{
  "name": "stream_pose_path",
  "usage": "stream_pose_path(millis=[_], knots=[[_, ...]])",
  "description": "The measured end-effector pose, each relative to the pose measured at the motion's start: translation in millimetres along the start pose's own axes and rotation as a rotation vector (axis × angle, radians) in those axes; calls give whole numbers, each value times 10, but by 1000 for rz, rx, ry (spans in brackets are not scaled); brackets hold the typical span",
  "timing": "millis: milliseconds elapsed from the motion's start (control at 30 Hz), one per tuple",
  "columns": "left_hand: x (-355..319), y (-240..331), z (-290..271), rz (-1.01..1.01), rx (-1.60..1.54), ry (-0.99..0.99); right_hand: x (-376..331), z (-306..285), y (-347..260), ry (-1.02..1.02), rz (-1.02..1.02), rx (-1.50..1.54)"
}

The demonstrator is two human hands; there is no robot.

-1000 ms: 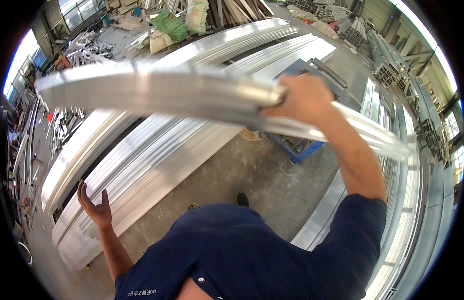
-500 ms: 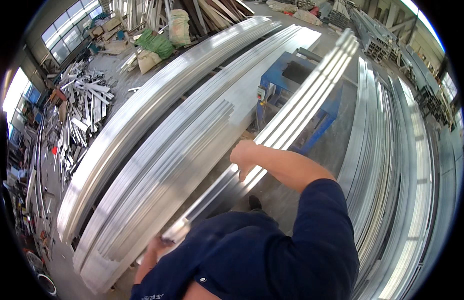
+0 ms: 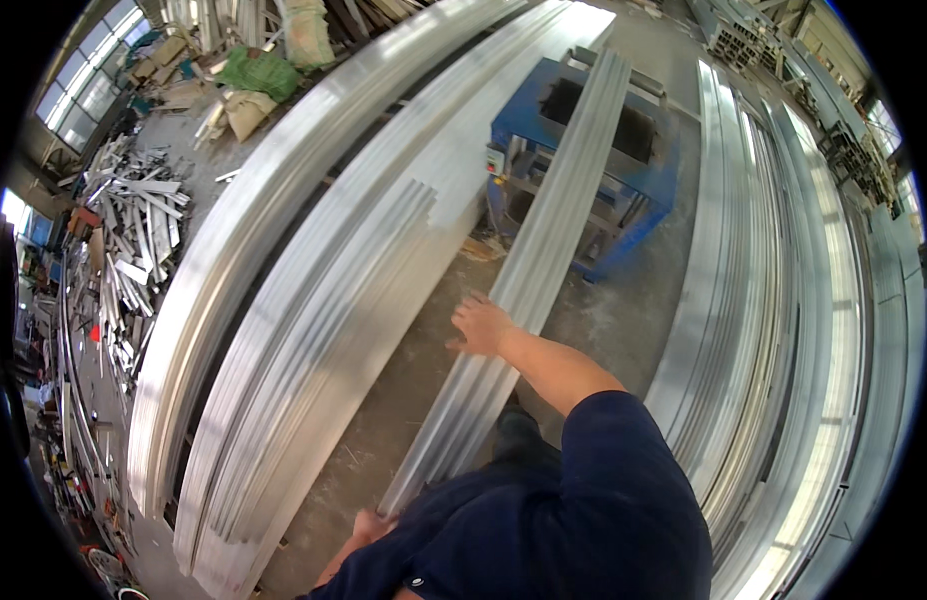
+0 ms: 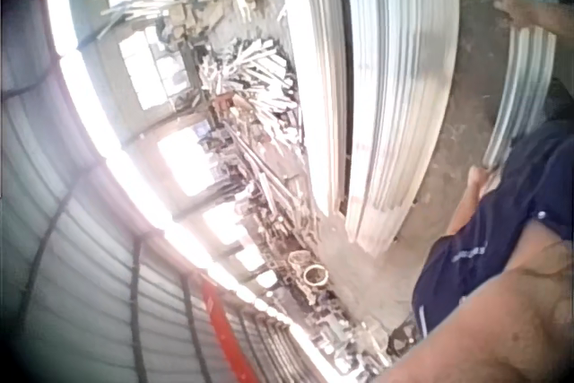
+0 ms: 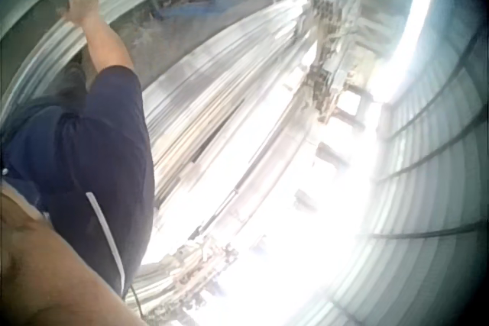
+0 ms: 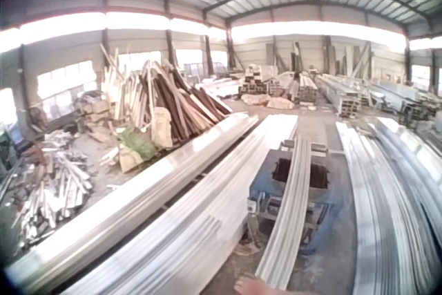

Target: The person repeatedly picks up long silver metal profiles from a pile and places them onto a growing stack. The person handles the profiles one at a time, walking back and forth between the source pile and the stack area.

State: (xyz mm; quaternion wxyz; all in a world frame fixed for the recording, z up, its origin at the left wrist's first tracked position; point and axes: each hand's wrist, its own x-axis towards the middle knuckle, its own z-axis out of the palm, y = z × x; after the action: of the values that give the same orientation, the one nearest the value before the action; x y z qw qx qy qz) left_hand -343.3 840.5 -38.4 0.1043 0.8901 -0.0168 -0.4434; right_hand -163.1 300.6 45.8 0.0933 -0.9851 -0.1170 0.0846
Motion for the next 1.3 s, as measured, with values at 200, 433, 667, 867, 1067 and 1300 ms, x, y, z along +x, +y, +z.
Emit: stream_pose_path(millis=[200,433,667,867,1067,1300], knots=[[1434,1989,-553,102,-142,-16,-613,-138,562,653,579,481],[2033,5902,-1666,411,-181,165,-1913,242,1069,745,952,602],[2462,7410,-1858,511,-367,67,-2008,800,1198,835,1118,837],[2403,5891,-1311,448,-215,189,-1275,792,1774,846,1066,1066],[1422,3000,-987,203,-33,61,-426,734,2628,1099,1025,1907],[-614,-394,-559,-183,-2,-143,-95,1143,323,788,706,2358]])
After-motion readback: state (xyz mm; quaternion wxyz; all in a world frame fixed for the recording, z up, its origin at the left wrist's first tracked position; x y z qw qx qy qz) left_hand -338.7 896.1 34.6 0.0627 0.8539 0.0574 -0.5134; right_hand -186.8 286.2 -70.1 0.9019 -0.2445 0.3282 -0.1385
